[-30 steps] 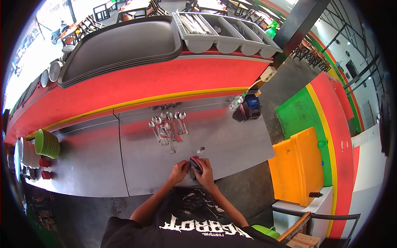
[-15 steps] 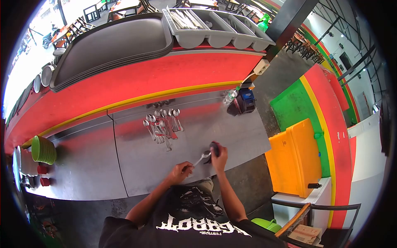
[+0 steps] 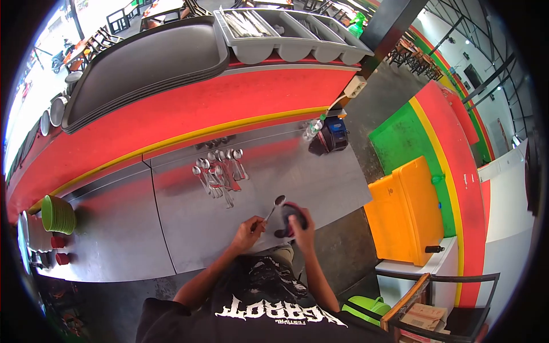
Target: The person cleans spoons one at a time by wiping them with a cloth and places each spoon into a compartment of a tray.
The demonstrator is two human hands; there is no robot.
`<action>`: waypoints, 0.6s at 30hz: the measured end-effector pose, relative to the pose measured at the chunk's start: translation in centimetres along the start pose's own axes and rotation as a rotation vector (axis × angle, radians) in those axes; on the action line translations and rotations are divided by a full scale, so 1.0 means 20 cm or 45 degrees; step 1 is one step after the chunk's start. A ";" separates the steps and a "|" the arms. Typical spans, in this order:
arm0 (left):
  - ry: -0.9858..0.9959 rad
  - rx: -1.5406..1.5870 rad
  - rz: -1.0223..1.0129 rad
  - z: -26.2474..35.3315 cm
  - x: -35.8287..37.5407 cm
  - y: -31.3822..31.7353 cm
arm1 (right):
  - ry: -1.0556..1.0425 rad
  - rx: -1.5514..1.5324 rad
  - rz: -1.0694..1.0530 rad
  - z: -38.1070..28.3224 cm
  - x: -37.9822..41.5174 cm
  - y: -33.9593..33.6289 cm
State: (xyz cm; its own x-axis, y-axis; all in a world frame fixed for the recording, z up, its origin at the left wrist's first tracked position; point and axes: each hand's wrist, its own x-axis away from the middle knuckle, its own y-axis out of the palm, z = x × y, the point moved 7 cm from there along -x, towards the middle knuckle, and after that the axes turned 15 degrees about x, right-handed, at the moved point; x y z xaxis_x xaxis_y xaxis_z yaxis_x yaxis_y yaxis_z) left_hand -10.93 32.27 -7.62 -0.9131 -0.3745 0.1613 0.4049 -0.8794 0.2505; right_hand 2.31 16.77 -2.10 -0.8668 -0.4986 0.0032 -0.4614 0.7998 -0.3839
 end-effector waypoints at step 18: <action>0.093 -0.104 -0.077 0.12 0.04 0.07 | -0.387 0.552 0.273 -0.20 -0.06 0.12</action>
State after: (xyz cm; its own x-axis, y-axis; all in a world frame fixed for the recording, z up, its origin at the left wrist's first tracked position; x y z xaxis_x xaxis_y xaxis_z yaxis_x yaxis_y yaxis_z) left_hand -11.00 31.49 -4.84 -0.9379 -0.3381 0.0773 0.3467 -0.9208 0.1789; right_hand 1.42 20.64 0.59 -0.8096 -0.4655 -0.3577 -0.1061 0.7152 -0.6908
